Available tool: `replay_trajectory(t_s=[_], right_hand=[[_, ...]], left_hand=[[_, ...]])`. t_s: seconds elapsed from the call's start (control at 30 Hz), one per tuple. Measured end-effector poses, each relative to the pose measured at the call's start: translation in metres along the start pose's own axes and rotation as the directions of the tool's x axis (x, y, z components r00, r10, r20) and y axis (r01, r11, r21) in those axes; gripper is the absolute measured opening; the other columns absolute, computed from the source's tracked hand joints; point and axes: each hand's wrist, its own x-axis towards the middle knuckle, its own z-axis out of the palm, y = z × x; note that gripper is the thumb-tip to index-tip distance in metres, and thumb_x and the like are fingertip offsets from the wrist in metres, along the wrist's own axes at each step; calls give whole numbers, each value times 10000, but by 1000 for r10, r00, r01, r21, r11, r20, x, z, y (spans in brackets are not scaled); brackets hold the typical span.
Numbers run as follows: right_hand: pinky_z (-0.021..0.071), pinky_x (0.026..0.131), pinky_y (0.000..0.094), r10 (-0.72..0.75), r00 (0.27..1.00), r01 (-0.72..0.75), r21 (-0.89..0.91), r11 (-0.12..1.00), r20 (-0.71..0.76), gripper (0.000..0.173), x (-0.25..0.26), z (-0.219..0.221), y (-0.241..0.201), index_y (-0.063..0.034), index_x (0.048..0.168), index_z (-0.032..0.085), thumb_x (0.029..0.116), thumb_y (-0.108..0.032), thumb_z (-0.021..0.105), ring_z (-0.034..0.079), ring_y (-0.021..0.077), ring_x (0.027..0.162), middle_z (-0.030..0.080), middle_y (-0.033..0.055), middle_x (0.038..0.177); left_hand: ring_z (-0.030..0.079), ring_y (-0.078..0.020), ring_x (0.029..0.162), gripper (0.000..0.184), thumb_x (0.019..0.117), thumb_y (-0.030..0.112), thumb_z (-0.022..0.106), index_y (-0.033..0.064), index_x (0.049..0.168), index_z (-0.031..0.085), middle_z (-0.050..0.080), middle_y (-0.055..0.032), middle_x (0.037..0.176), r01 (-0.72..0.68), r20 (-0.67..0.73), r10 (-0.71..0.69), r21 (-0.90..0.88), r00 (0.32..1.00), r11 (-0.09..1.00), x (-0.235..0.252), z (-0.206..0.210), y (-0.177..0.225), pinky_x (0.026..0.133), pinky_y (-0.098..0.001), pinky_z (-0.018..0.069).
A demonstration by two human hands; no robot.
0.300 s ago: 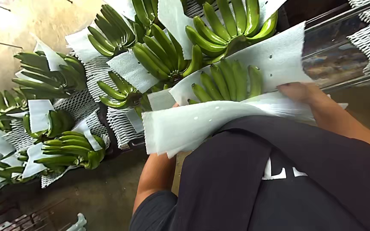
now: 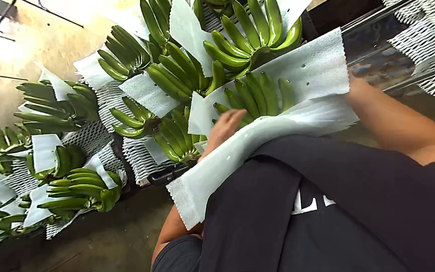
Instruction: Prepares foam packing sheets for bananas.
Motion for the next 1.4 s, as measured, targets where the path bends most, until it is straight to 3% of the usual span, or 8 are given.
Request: replay_trajectory(t_s=[0.1,0.27,0.37,0.47,0.77,0.83,1.13,1.4], right_hand=[[422,1144,383,-98,993,84,-202,976,-59,624,-19,6,57,84,1447,467,954,-220,699,545,252,1346,569,258,1413],[433,1134,420,-363,931,340,-414,844,25,543,-7,15,119,96,1362,551,987,-288,631,565,335,1316,598,286,1355],[232,1230,512,394,892,-129,-710,692,221,482,-19,9,-14,55,1511,416,1099,-187,479,309,347,1522,372,239,1605],[328,1166,608,-63,990,122,-538,834,126,450,-9,5,57,65,1370,575,1051,-252,577,465,426,1399,541,298,1433],[461,1085,425,-289,957,283,-205,937,-1,413,-11,-22,42,90,1373,503,1015,-113,538,581,275,1237,590,246,1306],[497,975,604,-417,904,372,-308,876,-95,388,-4,-32,35,142,1292,557,993,-102,525,665,455,1093,652,367,1135],[563,960,469,-132,960,133,-12,991,-248,384,-8,-79,39,39,1410,527,1087,-117,388,709,304,1041,632,259,1303],[610,802,397,-342,936,351,142,925,-83,272,-100,-63,24,87,1148,630,1060,-38,405,700,172,783,689,128,906]], left_hand=[[584,-414,1288,425,1072,138,486,37,1484,515,593,-242,1408,303,356,-272,-34,894,952,0,17,29,1085,-563,429],[695,-404,1055,322,1033,173,574,0,1294,648,711,-255,1117,415,481,-309,-128,820,901,-16,10,28,955,-593,510],[652,-259,995,284,1065,168,523,-56,1122,688,688,-193,1073,465,550,-242,-312,800,828,-25,-3,35,916,-445,503],[584,-140,1029,286,1101,112,400,-52,1261,571,630,-161,1177,599,600,-303,-384,741,703,-34,-21,72,938,-305,459],[595,-54,928,360,1064,240,512,-43,1286,525,635,-110,1081,461,450,-184,-648,874,606,-66,62,60,866,-250,505],[606,-73,980,383,1057,235,523,-56,1307,518,639,-137,1132,439,426,-167,-695,889,569,-72,77,65,906,-269,508],[633,-62,1071,403,1063,232,484,-19,1377,503,659,-108,1216,577,543,-215,-686,812,444,-86,102,100,973,-276,526],[638,-8,1052,554,958,320,596,29,1414,473,673,1,1207,549,559,-81,-761,825,347,-100,98,109,958,-250,537]])
